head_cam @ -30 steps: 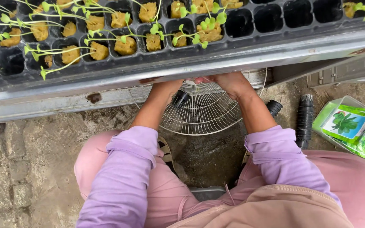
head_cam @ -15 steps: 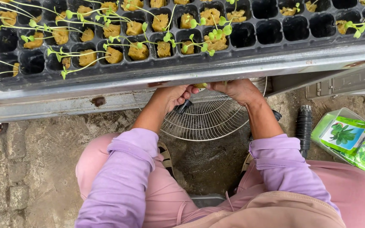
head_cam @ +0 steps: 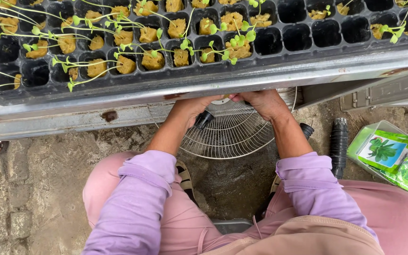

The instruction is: The person transplants seedlings from a nursery tray into individual black plastic pots by hand, placing each seedling into a pot and pressing it down, then setting the potted seedling on the floor or a shelf.

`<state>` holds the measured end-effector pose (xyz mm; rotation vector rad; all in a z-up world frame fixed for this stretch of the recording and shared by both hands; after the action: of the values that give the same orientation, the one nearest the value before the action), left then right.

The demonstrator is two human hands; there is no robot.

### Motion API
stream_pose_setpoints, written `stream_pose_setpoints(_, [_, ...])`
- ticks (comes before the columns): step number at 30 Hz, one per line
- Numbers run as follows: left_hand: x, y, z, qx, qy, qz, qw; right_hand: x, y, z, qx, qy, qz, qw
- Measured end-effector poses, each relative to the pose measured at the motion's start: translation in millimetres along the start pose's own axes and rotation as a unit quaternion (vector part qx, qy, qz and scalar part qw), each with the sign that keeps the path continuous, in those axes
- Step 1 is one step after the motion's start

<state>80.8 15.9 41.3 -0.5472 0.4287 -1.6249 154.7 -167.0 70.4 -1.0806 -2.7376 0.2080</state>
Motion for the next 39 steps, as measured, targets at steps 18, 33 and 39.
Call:
stream_pose_setpoints(18, [3.0, 8.1, -4.3, 0.131, 0.003, 0.077, 0.988, 21.8, -4.7, -20.7, -0.046, -0.137, 0.052, 0.988])
stream_pose_setpoints(33, [0.4, -0.7, 3.8, 0.221, 0.015, 0.109, 0.969, 22.1, 0.9, -6.8, -0.065, -0.1, 0.03, 0.992])
stream_pose_setpoints(39, [0.6, -3.6, 7.4, 0.217, 0.04, 0.114, 0.969, 24.1, -0.7, -11.8, -0.071, -0.097, 0.028, 0.992])
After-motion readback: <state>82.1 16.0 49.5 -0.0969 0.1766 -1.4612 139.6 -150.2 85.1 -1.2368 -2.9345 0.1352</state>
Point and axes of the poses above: each hand's wrist, its own y-axis towards the middle knuckle, its own x-axis out of the palm, z = x × y, the point moved 5 cm from there along y, towards the middle knuckle, and after that the axes turned 13 degrees about -z, right-handed, at the moved point
